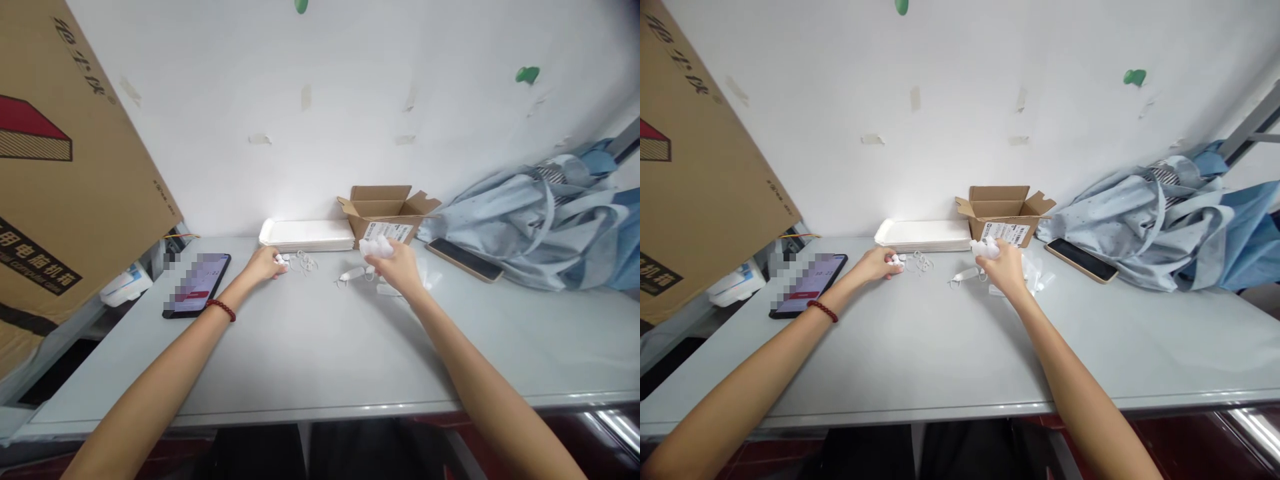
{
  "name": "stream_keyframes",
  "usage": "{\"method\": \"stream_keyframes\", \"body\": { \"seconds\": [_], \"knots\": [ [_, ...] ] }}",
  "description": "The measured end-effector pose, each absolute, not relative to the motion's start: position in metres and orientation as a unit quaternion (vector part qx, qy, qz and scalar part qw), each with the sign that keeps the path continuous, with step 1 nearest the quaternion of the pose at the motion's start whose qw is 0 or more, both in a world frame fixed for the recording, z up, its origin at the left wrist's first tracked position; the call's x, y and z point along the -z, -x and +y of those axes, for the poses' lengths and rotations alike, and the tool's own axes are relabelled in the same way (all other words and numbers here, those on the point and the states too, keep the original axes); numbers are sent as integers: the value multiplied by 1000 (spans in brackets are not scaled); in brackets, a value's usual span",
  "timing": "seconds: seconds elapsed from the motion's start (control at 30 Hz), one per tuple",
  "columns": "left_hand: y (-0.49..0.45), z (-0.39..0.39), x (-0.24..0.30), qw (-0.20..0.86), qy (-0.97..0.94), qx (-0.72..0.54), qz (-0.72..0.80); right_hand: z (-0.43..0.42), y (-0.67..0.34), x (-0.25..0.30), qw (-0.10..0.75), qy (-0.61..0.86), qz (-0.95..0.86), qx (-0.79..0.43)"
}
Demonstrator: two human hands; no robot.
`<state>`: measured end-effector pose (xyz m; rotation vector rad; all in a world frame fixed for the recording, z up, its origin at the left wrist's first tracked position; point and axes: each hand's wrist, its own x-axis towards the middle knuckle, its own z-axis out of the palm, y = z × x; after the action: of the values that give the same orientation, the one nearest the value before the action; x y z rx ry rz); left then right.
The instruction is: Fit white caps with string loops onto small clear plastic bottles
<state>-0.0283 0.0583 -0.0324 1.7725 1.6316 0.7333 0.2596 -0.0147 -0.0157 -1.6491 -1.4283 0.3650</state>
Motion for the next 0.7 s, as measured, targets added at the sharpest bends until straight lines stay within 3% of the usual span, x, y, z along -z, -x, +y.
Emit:
{"method": "stream_keyframes", "body": {
  "seconds": [0.27,0.43,0.7],
  "knots": [
    [14,64,32,247,-697,-266,618,-18,-258,12,442,665,-582,-152],
    [14,47,32,113,-729,-258,624,-19,-257,10,449,660,-583,-152],
    [-33,28,48,90,-815,-192,539,-18,-258,12,452,658,-582,-151]
  ]
}}
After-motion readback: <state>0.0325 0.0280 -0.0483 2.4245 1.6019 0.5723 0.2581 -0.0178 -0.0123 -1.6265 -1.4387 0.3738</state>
